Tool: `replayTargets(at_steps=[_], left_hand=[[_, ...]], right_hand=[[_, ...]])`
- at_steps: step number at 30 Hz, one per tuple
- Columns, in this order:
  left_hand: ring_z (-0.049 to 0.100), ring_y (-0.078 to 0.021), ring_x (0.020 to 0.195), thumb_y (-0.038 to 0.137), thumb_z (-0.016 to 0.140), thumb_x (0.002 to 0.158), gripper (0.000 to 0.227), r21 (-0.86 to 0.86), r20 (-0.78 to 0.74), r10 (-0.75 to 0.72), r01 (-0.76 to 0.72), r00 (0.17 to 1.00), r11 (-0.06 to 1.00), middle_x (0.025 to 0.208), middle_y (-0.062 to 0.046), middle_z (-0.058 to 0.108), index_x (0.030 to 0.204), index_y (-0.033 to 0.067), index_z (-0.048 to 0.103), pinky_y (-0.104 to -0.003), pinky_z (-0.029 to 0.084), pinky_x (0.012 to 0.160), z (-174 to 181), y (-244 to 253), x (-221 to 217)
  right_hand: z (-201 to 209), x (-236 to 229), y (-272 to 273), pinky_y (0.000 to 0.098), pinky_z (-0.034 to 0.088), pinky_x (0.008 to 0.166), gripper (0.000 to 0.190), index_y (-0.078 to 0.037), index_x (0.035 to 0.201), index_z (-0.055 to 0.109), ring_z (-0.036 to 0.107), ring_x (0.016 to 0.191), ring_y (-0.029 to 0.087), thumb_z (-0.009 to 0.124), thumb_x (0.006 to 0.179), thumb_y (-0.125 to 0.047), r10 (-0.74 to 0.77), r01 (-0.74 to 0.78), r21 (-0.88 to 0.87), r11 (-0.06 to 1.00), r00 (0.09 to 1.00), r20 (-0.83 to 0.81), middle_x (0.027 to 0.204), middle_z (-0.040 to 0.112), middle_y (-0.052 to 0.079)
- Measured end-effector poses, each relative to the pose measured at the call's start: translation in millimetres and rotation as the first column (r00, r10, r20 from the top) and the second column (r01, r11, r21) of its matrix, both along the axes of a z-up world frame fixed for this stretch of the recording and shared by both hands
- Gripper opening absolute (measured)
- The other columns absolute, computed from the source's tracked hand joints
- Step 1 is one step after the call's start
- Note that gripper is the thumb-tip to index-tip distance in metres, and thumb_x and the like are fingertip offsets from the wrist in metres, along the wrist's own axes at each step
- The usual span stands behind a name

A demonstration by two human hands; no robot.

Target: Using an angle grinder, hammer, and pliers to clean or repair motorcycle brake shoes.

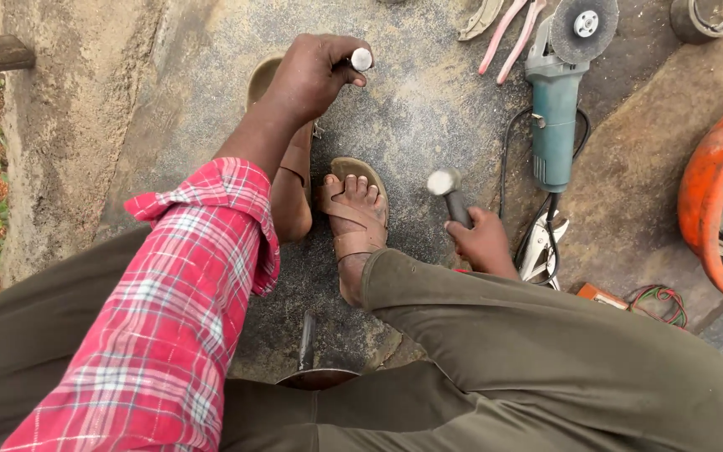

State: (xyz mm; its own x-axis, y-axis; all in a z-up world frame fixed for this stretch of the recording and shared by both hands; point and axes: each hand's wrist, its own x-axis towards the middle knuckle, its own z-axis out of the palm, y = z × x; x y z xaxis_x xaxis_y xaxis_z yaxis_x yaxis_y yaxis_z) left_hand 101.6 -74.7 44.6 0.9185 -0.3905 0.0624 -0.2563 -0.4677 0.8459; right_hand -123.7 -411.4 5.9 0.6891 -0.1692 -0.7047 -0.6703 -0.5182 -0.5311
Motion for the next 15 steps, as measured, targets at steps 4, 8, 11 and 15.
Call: replayTargets(at_steps=[4, 8, 11, 15], left_hand=[[0.076, -0.0157, 0.088, 0.007, 0.078, 0.093, 0.015, -0.042, -0.059, 0.126, -0.128, 0.990, 0.991, 0.096, -0.004, 0.079, 0.107, 0.0107, 0.074, -0.034, 0.064, 0.078, -13.6, -4.8, -8.7], [0.072, -0.0195, 0.086, 0.011, 0.077, 0.093, 0.015, -0.003, -0.018, 0.182, -0.182, 0.983, 0.983, 0.094, -0.007, 0.074, 0.108, 0.0104, 0.074, -0.038, 0.060, 0.078, -18.0, -7.3, -10.0], [0.070, -0.0230, 0.085, 0.015, 0.077, 0.093, 0.019, 0.052, 0.010, 0.180, -0.181, 0.984, 0.982, 0.093, -0.009, 0.072, 0.111, 0.0101, 0.074, -0.042, 0.057, 0.076, -8.2, -13.5, -1.3], [0.069, -0.0247, 0.084, 0.016, 0.077, 0.091, 0.017, 0.109, -0.022, 0.107, -0.104, 0.994, 0.989, 0.091, -0.009, 0.072, 0.108, 0.0113, 0.074, -0.044, 0.055, 0.075, 5.5, -20.1, 3.3]], right_hand=[[115.9, 79.5, 32.3, 0.0274, 0.048, 0.046, 0.025, -0.002, 0.108, 0.063, 0.056, 0.051, 0.010, 0.075, 0.088, -0.012, 0.077, -0.060, 0.270, 0.961, 0.996, -0.051, 0.068, 0.060, 0.003], [196.1, 140.5, 53.8, 0.0237, 0.050, 0.051, 0.029, -0.005, 0.114, 0.058, 0.059, 0.056, 0.007, 0.068, 0.098, -0.028, 0.139, -0.273, 0.503, 0.820, 0.947, 0.288, 0.073, 0.061, 0.000], [211.4, 163.6, 71.2, 0.0235, 0.047, 0.050, 0.032, -0.006, 0.108, 0.057, 0.056, 0.054, 0.007, 0.062, 0.105, -0.037, 0.185, -0.367, 0.473, 0.801, 0.903, 0.388, 0.067, 0.058, 0.000], [191.3, 172.4, 101.8, 0.0240, 0.042, 0.044, 0.036, -0.007, 0.100, 0.054, 0.049, 0.048, 0.007, 0.059, 0.106, -0.043, 0.216, -0.354, 0.362, 0.863, 0.904, 0.369, 0.061, 0.052, -0.002]])
